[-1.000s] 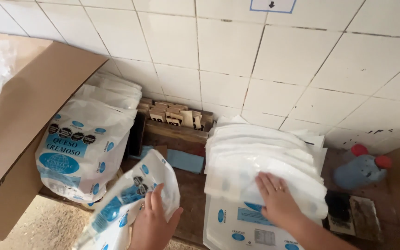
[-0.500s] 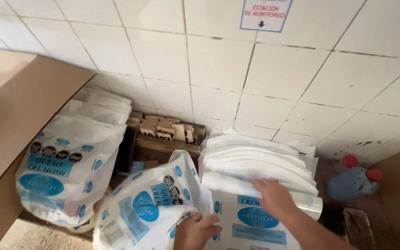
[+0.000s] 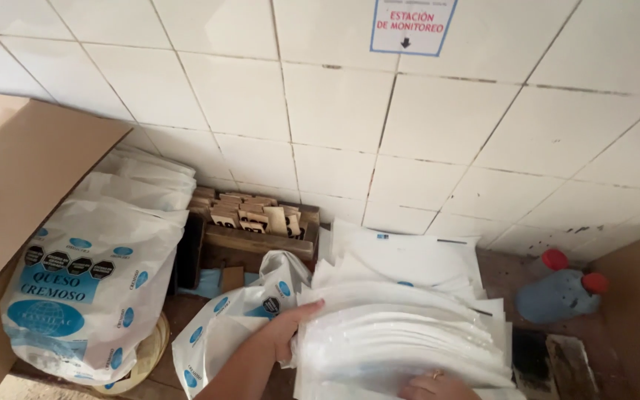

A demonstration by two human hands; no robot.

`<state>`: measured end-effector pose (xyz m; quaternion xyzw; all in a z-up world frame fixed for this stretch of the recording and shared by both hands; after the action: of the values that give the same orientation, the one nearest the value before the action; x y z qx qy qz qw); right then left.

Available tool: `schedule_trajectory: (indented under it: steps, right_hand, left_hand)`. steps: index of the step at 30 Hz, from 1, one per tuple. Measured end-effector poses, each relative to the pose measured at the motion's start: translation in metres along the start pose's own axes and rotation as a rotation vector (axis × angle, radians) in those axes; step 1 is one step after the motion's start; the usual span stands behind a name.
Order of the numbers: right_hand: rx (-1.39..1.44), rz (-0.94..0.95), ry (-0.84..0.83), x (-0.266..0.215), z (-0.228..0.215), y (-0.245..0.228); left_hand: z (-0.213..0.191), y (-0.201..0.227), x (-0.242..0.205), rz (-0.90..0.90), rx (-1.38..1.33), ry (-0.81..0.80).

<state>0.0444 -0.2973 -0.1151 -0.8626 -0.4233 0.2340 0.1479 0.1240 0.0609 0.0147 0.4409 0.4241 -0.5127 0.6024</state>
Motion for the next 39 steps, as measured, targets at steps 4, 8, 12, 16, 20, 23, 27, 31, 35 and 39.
schedule_trajectory:
  steps: [4,8,12,16,20,23,27,31,35,39]
  right_hand:
    - [-0.175,-0.422,0.236,-0.023,-0.012,-0.024]
    - [-0.114,-0.164,0.297,-0.032,-0.09,-0.082]
    - [-0.804,-0.114,0.759,-0.029,-0.175,-0.128]
    - [-0.996,-0.303,0.394,0.011,-0.222,-0.148]
    - [-0.173,-0.313,-0.029,0.06,-0.19,-0.104]
    - [-0.176,-0.141,-0.484,0.082,-0.19,-0.102]
    - [-0.173,-0.221,-0.527,0.101,-0.196,-0.105]
    - [-0.042,-0.276,-0.383,0.106,-0.181,-0.09]
    - [-0.05,-0.249,-0.3,0.098,-0.208,-0.138]
    - [0.145,-0.022,-0.267,0.085,-0.222,-0.172]
  left_hand:
    - [0.009,-0.004,-0.052,0.113,0.511,0.228]
    - [0.007,-0.034,-0.06,0.263,0.854,0.279]
    - [0.032,-0.055,-0.092,1.09,1.145,-0.1]
    - [0.058,-0.053,-0.142,0.574,1.775,-0.113]
    - [0.033,-0.085,-0.037,1.391,1.416,0.232]
    - [0.044,-0.071,-0.077,1.489,1.36,0.272]
    - [0.04,-0.071,-0.084,0.669,1.777,0.052]
    - [0.037,-0.065,-0.133,1.079,1.225,-0.004]
    - [0.006,-0.071,-0.132,0.921,1.043,0.293]
    - [-0.058,-0.084,-0.079,0.77,0.596,0.504]
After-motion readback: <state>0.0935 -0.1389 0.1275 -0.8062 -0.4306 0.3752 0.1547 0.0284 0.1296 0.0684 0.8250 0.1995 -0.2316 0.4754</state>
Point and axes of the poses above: each hand's wrist, its own x-axis towards the middle knuckle, its own z-axis out of the palm, y = z × x, the point moved 4 cm from there along x, towards the middle knuckle, and after that the axes turned 12 degrees about -z, right-handed, at the moved point
